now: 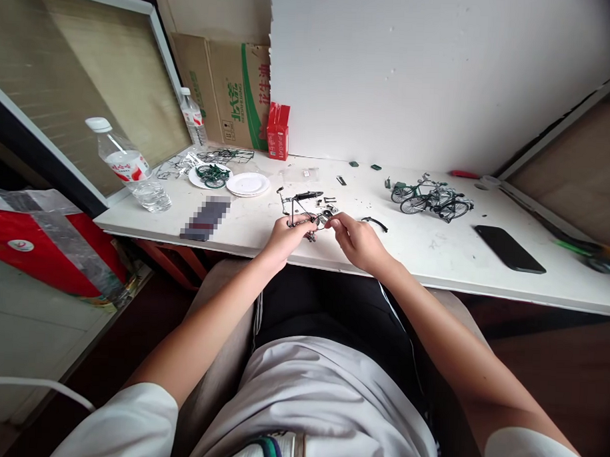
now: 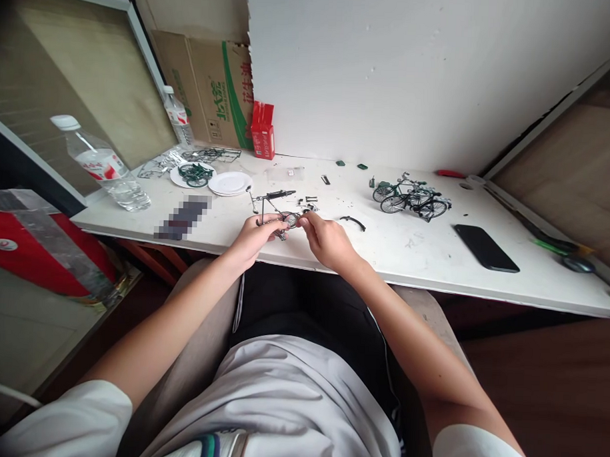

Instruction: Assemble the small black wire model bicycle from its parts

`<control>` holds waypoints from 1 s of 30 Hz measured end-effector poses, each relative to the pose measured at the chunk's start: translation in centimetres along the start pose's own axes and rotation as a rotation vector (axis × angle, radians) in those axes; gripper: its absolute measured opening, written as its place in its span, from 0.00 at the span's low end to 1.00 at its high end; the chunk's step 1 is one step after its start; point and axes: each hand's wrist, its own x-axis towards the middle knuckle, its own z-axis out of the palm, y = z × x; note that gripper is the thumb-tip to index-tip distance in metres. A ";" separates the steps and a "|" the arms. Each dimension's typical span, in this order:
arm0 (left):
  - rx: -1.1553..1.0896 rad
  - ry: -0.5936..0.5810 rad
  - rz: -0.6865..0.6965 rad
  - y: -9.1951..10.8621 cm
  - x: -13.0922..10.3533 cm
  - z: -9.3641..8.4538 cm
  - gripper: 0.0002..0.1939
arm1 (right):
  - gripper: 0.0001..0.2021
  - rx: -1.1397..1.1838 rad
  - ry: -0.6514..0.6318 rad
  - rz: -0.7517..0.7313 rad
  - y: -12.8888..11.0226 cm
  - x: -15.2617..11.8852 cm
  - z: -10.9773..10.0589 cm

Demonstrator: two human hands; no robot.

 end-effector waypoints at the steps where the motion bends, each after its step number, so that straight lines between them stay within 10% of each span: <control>1: -0.017 -0.012 -0.019 -0.1 0.0 0.0 0.06 | 0.25 0.018 -0.006 0.020 0.2 0.0 0.0; 17: -0.325 -0.069 -0.287 -0.1 -0.2 -0.1 0.10 | 0.30 0.502 -0.436 0.374 5.1 0.1 -0.6; 30: -0.527 -0.027 -0.326 -0.7 0.7 -0.6 0.10 | 0.16 -0.303 0.006 0.236 10.1 -0.3 -0.6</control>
